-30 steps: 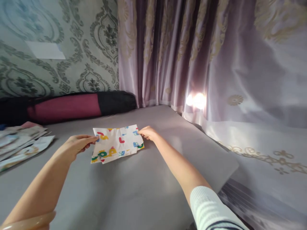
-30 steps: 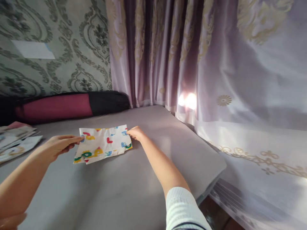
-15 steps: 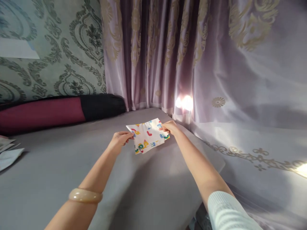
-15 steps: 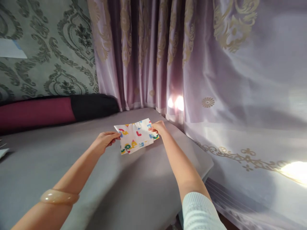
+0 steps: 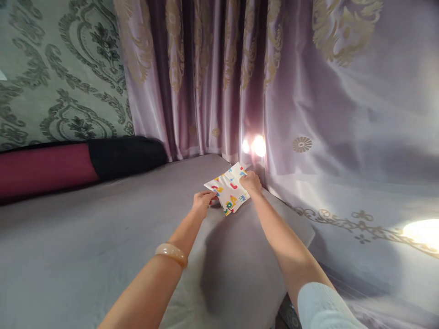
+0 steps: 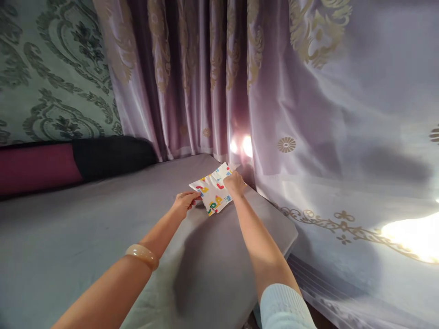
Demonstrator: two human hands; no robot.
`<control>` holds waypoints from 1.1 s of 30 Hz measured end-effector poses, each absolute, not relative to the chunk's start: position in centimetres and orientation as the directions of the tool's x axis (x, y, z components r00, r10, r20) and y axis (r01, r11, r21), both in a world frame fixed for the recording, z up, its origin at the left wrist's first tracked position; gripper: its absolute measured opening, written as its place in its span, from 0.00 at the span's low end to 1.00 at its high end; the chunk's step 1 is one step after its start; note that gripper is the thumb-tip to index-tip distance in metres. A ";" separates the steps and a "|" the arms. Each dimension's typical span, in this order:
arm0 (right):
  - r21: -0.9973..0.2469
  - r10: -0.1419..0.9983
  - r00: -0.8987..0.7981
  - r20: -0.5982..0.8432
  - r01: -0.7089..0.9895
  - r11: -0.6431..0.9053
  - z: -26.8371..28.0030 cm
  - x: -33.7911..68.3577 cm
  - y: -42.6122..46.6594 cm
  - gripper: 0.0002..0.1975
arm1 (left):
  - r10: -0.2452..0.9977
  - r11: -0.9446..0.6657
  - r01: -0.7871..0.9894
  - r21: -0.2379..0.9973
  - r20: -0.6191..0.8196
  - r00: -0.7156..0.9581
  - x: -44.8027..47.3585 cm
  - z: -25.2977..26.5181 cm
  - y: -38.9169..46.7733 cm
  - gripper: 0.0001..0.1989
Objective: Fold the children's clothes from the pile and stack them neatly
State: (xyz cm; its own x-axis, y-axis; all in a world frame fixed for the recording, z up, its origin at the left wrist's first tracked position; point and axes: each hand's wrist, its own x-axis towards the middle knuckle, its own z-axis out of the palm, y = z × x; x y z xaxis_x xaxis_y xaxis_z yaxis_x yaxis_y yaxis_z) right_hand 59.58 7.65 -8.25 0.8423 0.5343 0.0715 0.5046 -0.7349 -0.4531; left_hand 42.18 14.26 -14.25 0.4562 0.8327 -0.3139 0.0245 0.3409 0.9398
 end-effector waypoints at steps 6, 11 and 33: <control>-0.342 0.491 0.854 0.170 0.519 -0.784 -8.8 59.2 7.9 0.14 | 0.821 0.342 0.084 0.936 -0.341 0.458 45.0 -15.7 14.0 0.18; -0.338 0.482 0.860 0.168 0.510 -0.791 -10.1 60.1 8.2 0.16 | 0.823 0.285 0.154 0.946 -0.324 0.466 46.5 -16.3 14.5 0.14; -0.334 0.447 0.889 0.104 0.454 -0.826 -13.7 62.4 8.4 0.21 | 0.787 -0.578 0.570 0.584 0.212 0.580 31.4 -18.4 19.5 0.17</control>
State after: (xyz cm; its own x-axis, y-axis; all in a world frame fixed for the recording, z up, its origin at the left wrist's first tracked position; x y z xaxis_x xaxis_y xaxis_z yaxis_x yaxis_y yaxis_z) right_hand 62.40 8.36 -13.70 0.8887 0.4466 0.1041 0.4541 -0.8258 -0.3344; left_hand 31.44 19.49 -18.42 0.5798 0.7866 0.2122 0.5701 -0.5778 0.5840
